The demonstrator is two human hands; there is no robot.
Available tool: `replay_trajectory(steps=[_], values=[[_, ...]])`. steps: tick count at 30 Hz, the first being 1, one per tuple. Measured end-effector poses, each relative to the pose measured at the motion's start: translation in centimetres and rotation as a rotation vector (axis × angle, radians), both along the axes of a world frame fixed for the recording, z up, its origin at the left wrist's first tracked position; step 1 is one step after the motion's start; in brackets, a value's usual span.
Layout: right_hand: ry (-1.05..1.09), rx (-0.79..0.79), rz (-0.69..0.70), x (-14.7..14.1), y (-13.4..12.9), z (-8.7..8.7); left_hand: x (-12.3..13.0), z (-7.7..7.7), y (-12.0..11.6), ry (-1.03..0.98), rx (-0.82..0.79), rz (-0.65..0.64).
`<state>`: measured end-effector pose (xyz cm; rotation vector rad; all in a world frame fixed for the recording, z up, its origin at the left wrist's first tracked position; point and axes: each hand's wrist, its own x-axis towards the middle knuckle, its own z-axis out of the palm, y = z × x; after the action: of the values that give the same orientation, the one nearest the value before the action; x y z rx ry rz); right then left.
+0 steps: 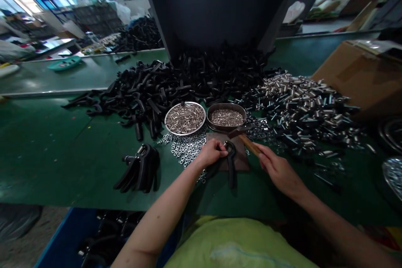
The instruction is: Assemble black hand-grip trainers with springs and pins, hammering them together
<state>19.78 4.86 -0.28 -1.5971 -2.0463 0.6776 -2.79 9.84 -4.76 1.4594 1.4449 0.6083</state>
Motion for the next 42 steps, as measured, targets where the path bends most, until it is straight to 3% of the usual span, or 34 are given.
replay_trajectory(steps=[8,20,29,33,39,42], values=[[-0.008,-0.053,0.001,1.0,-1.4,-0.5,-0.8,0.3,-0.4,-0.036,0.070,-0.047],[0.021,-0.067,-0.041,1.7,-1.5,-1.2,-0.9,0.8,-0.7,0.095,0.243,-0.144],[0.001,-0.087,-0.026,0.8,-1.6,-1.0,-0.2,2.6,0.6,0.277,0.076,-0.224],[0.001,-0.086,-0.016,0.9,-1.7,-1.3,0.4,3.3,0.9,0.405,0.096,-0.287],[0.013,-0.102,-0.026,0.9,-1.7,-1.7,-0.1,2.0,0.8,0.226,0.014,-0.228],[0.060,-0.119,-0.021,0.7,-2.2,-0.5,-0.6,1.3,0.0,0.224,0.113,-0.204]])
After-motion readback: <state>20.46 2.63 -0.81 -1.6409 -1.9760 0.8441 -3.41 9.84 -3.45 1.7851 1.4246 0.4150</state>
